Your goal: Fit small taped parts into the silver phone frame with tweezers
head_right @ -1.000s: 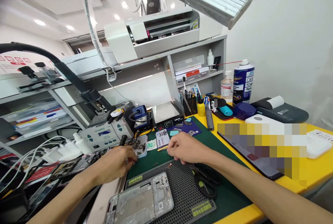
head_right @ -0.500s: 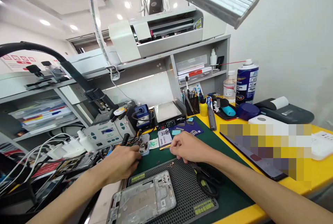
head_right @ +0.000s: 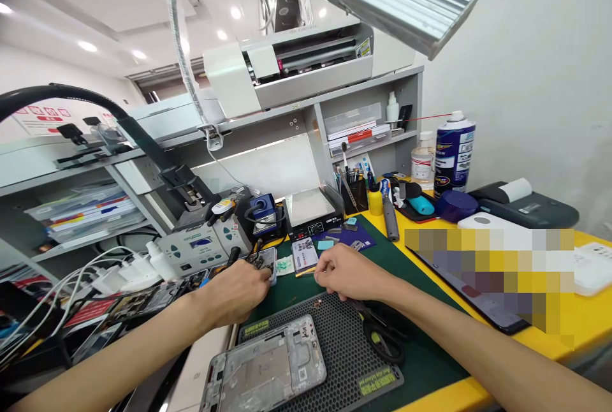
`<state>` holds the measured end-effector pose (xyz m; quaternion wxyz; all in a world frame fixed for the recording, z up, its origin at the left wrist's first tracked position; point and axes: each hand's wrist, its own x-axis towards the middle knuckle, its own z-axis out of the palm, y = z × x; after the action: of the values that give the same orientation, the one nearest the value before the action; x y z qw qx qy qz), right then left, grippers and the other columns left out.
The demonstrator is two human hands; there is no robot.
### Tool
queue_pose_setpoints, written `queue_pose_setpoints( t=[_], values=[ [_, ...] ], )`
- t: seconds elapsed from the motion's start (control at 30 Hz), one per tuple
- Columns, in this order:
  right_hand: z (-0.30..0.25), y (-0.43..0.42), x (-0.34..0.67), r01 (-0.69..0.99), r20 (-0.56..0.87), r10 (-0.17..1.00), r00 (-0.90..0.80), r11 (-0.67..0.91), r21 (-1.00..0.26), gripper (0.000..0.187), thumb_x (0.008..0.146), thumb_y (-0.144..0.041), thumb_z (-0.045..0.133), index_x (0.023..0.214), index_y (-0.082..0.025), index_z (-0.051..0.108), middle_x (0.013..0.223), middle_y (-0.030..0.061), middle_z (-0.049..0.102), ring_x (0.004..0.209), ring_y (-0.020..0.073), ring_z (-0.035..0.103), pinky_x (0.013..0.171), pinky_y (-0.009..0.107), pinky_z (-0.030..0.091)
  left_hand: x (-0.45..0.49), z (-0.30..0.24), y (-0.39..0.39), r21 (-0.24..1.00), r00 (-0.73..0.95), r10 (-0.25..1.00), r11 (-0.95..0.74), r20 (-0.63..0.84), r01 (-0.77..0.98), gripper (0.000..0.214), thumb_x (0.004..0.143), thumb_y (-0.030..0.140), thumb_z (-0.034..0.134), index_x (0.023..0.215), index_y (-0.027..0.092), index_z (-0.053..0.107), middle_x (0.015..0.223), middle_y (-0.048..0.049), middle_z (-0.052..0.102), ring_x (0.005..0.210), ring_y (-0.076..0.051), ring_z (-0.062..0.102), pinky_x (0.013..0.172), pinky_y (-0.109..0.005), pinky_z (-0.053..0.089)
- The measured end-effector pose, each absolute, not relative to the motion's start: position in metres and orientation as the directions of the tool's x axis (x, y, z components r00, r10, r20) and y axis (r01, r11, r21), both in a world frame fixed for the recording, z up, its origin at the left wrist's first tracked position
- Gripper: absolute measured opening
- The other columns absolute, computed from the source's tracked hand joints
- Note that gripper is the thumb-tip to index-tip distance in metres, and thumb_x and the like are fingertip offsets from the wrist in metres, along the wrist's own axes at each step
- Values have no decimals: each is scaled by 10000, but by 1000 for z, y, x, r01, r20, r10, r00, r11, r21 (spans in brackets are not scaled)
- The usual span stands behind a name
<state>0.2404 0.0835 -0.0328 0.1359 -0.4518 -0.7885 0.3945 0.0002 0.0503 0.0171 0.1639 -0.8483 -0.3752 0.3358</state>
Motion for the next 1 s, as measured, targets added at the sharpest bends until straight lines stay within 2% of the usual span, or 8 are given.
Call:
queue_pose_setpoints(
  t=[0.37,0.77,1.0],
  values=[
    [-34,83,240,598,-138,833,-535,259,-758,225,969,-333,574,1065,-139,634,922,28,682,691,135,659,617,293,563,0,14,52,-536,504,746,-665,-435,521,248,918,298,620,1113,145,632,1101,-79,675,911,-212,674,778,-406,572],
    [-32,82,242,586,-135,823,-552,267,-765,230,968,-335,574,1077,-141,633,946,34,684,718,144,665,641,307,567,-21,18,48,-515,505,808,-584,-303,627,210,932,288,600,1096,161,633,1063,-57,680,852,-189,675,736,-378,580],
    [-34,83,242,587,-136,811,-569,284,-758,235,971,-341,569,1078,-141,633,942,33,683,718,145,665,642,308,567,-17,11,47,-519,503,805,-589,-314,619,213,928,295,606,1085,153,635,1054,-59,682,843,-188,676,726,-375,580]
  ],
)
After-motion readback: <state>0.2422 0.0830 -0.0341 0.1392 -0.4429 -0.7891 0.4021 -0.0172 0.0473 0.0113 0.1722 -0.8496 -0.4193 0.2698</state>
